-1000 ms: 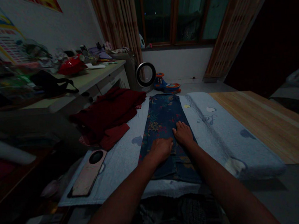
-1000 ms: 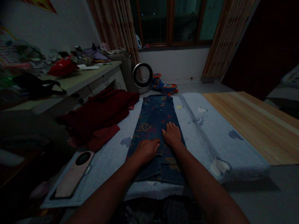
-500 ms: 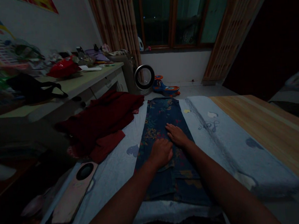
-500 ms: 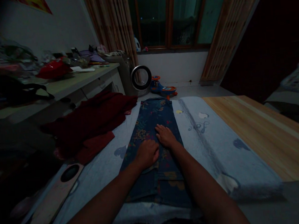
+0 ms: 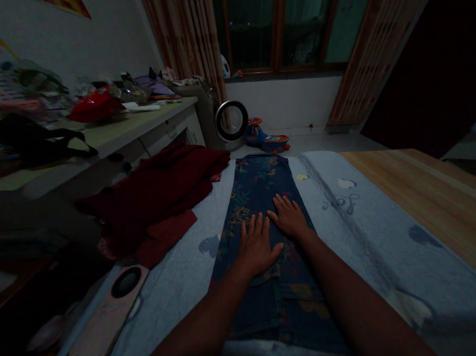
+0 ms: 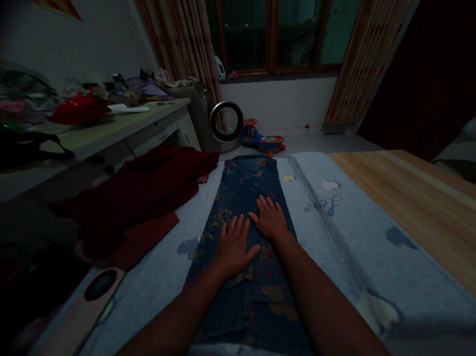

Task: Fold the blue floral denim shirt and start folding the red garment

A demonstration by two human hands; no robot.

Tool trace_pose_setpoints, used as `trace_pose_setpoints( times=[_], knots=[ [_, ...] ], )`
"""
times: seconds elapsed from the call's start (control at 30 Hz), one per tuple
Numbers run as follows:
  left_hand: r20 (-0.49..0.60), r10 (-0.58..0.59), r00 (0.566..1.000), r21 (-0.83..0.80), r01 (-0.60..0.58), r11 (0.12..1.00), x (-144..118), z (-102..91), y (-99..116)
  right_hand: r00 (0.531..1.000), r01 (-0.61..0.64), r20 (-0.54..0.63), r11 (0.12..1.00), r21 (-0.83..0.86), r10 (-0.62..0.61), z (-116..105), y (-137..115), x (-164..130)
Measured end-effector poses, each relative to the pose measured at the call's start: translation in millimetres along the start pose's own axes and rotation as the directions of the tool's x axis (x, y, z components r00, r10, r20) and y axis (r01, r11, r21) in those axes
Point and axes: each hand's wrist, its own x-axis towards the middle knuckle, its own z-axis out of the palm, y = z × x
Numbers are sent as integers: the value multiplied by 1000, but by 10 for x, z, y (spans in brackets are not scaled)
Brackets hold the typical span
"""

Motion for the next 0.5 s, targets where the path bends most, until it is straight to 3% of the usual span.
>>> trace_pose_setpoints(
  times=[0.27,0.5],
  knots=[
    [-5,-5,1000,-6,5,1000,3,3,-4,999,-54,-4,999,-3,54,3,23,-14],
    [9,0,1000,-1,0,1000,4,5,-27,978,-208,-34,978,-1,208,-53,105,-93]
  ],
)
